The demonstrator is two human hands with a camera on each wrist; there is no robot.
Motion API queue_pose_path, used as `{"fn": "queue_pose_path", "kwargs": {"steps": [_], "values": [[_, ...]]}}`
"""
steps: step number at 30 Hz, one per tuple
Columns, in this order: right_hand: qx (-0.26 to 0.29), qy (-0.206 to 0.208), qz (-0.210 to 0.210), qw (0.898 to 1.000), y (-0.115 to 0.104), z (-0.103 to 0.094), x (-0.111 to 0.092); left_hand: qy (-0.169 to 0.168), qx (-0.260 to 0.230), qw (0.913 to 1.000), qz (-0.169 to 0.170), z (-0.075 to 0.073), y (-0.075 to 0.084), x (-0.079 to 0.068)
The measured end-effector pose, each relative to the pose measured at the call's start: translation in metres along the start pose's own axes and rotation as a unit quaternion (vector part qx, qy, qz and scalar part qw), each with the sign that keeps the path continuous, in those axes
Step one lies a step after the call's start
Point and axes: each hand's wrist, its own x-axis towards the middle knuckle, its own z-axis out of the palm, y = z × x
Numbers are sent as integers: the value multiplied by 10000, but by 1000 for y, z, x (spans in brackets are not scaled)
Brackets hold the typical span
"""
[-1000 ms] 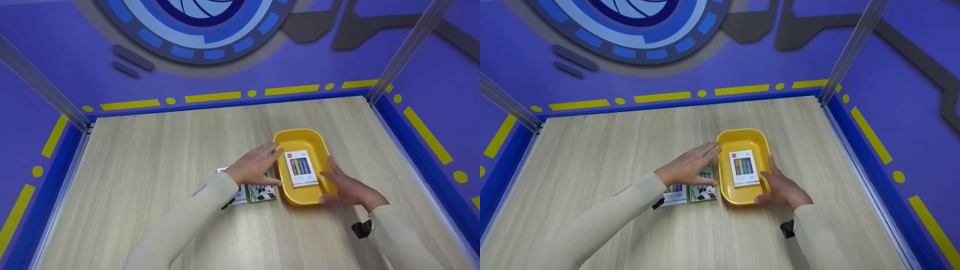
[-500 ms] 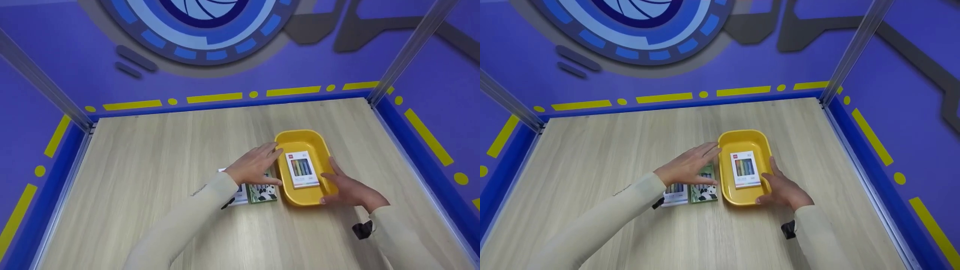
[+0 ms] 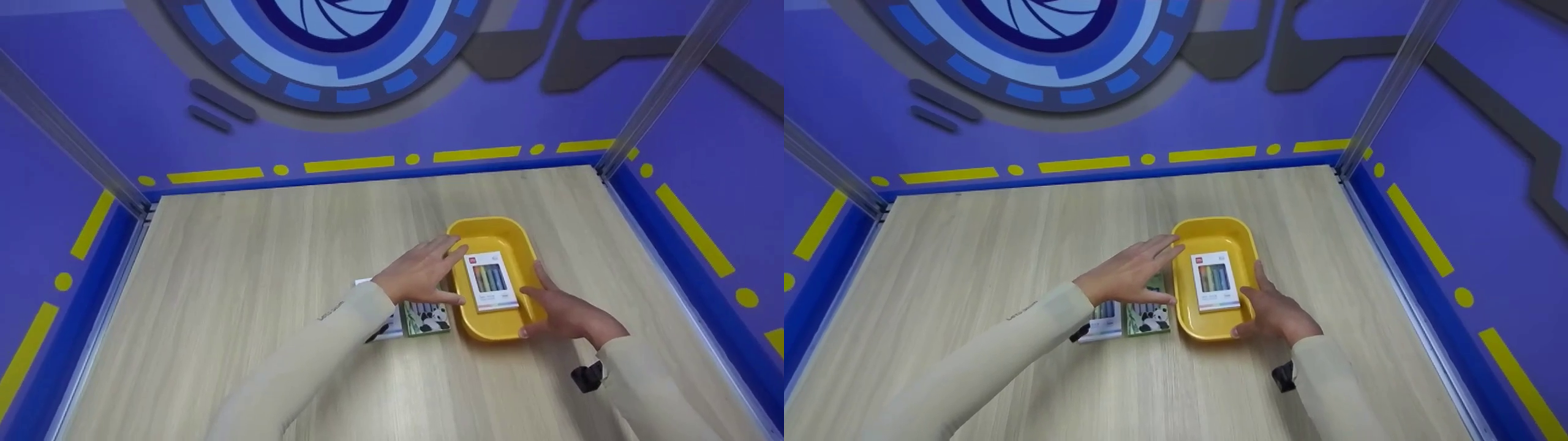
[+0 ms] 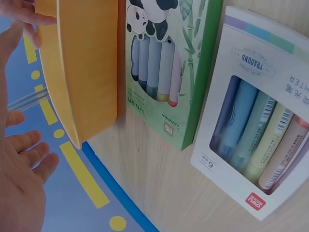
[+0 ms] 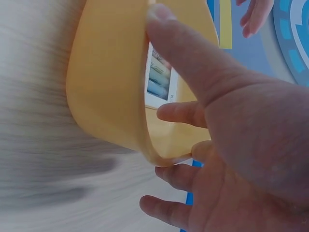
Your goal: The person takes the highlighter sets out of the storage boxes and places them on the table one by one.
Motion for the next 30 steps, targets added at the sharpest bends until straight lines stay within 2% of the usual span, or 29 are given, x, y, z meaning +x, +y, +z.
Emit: {"fn": "queue_pose_path", "kwargs": {"steps": [7,13,21,30], "values": [[48,23,76,10000,1,5,-7,-66,-12,9999,77,2,7,6],[-39,65,96,9999,-1,3,-4,-58,43,9999,151,4,11,10],[-123,184,-51,9997,-4,1,-3,29,-81,9999,141,9,12,15],[-335,277,39,9990,-8,-3,-1,-194,-128,9997,108,9,15,21]]}}
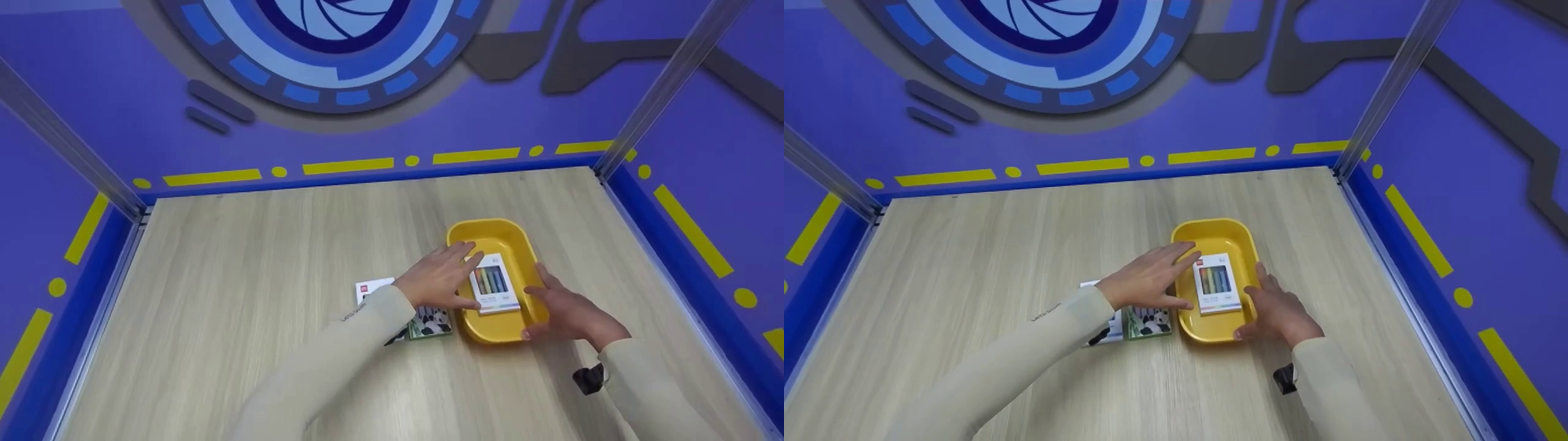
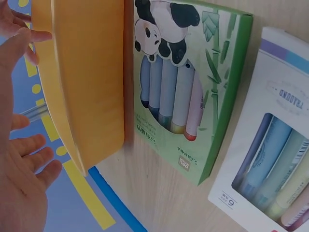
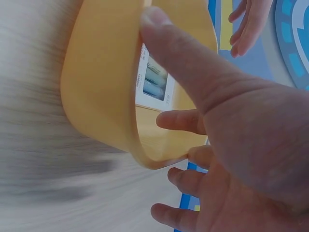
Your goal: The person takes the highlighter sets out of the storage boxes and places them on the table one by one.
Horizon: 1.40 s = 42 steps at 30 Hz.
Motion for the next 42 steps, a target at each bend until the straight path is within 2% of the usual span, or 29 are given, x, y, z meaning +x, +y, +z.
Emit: {"fn": "queue_pose_path", "kwargs": {"steps": [7,12,20,29,37,42], "values": [[-30,-127,15,9999,-2,-3,2,-28,48,9999,-107,-1,5,1],[-33,-208,-89,9997,0,-2,0,-2,146,9999,-46,0,9,2],[245,-249,55,9994,3,-2,-3,54,376,9993,74,3,10,4],[205,-162,63,9996,1,-2,-1,-3,290,9996,35,5,11,7],[469,-145,-85,9988,4,-2,-2,20,334,9994,49,5,15,9],[266,-134,-96,9995,3,-2,-3,-62,194,9998,12,5,20,11]]}}
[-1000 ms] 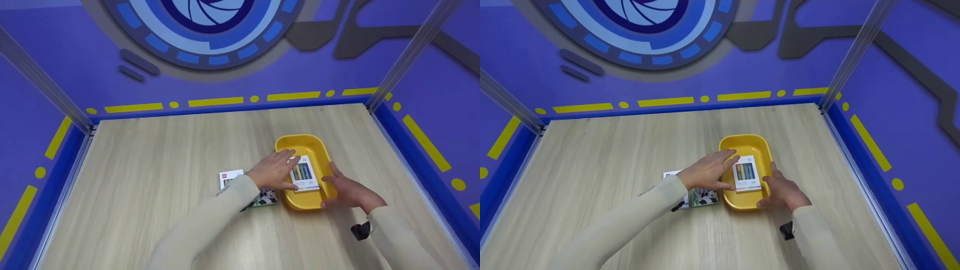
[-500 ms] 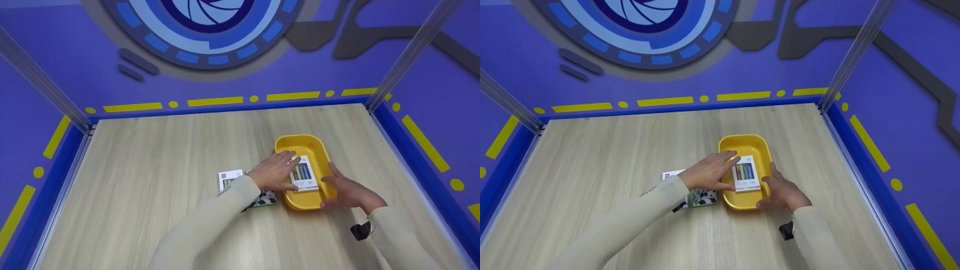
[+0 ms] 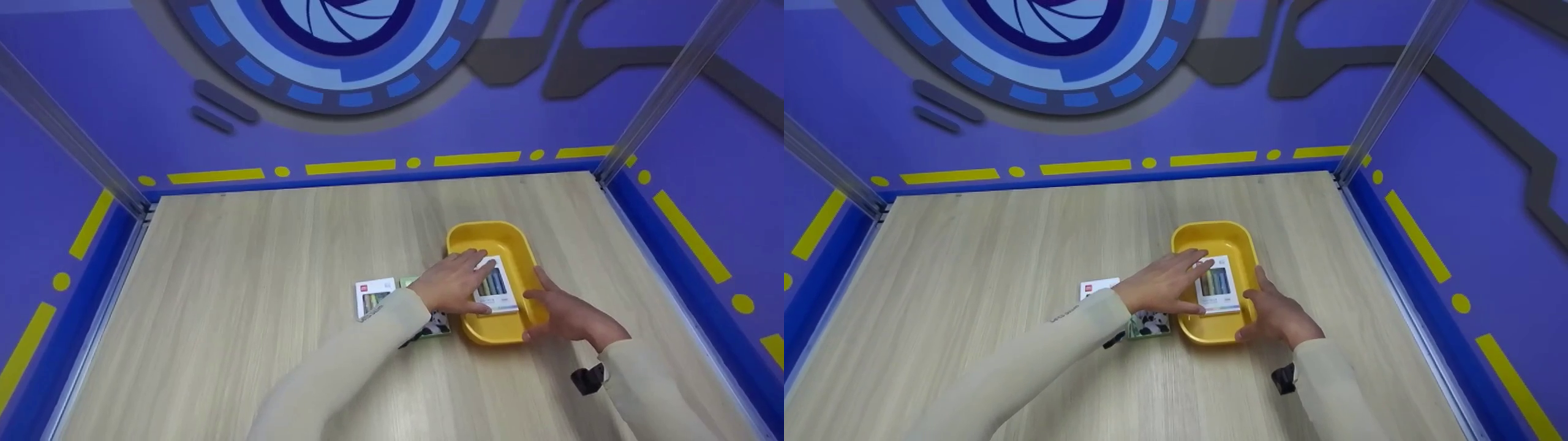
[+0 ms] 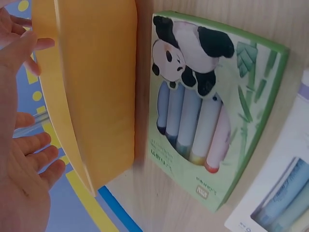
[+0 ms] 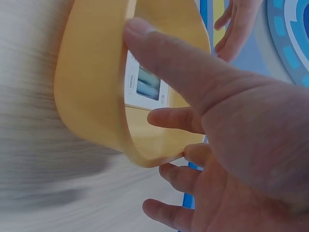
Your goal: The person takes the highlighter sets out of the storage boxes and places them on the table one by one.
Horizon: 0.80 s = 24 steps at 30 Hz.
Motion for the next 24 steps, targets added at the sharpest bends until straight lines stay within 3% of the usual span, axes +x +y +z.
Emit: {"fn": "queue_pose_path", "kwargs": {"steps": [24], "values": [[-115,78,33,9999,-2,3,1,20,293,9993,-223,16,5,16]]}}
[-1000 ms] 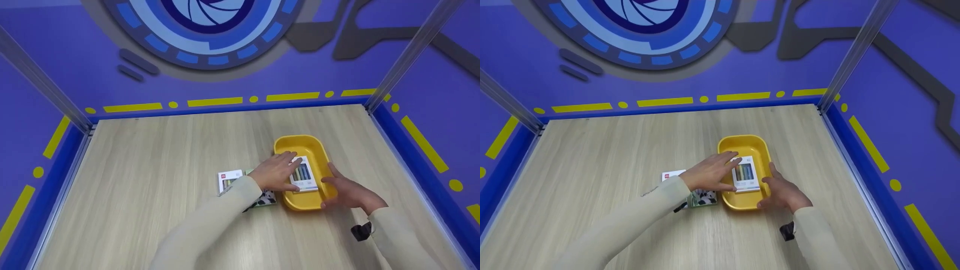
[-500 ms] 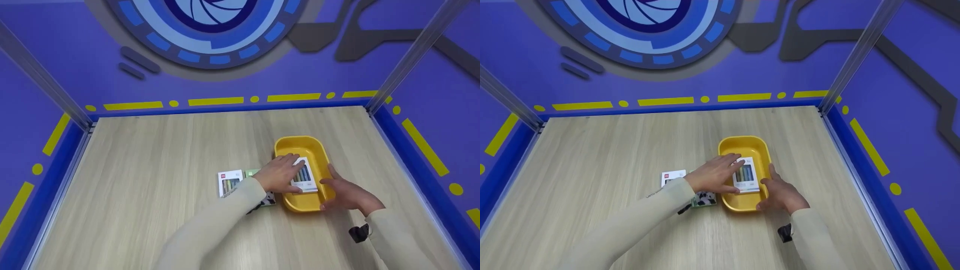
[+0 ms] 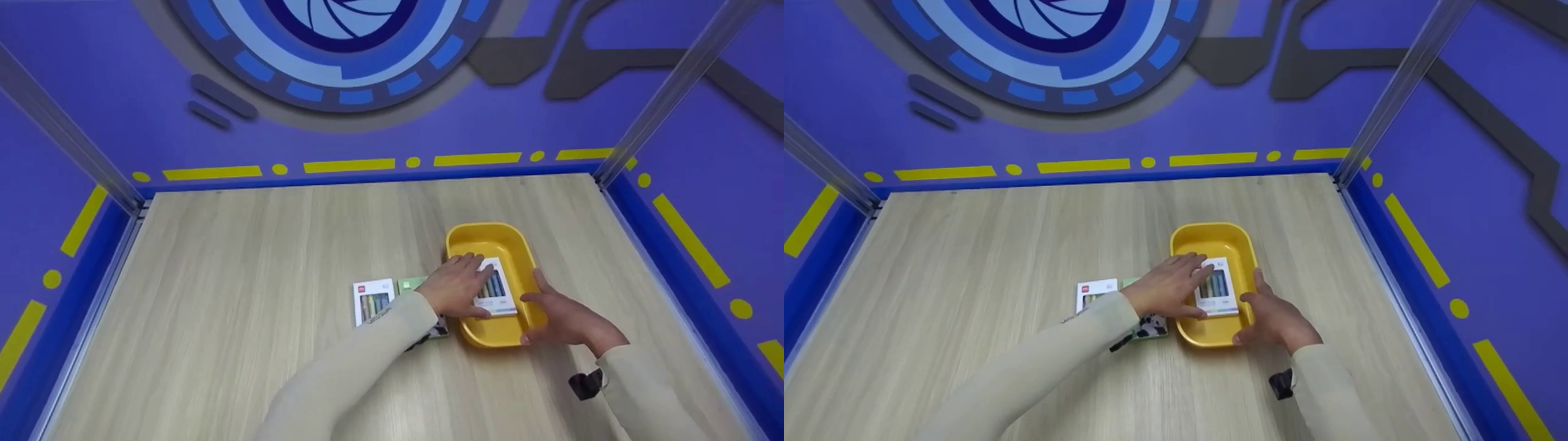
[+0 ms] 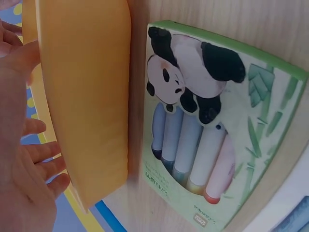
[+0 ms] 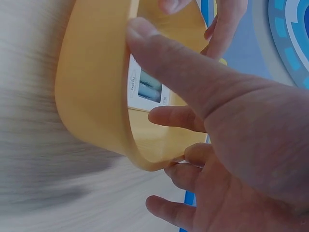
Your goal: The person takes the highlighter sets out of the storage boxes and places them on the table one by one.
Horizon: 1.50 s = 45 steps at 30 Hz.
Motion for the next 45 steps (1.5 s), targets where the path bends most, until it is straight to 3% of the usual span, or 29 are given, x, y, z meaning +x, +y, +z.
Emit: {"fn": "queue_pose_path", "kwargs": {"steps": [20,38,45], "values": [[-39,3,-171,9998,-3,1,3,-421,104,9986,-309,5,3,13],[169,-92,6,9998,3,0,-2,-413,293,9982,-333,8,14,25],[-2,38,-257,9997,3,0,1,-342,714,9961,-381,7,19,29]]}}
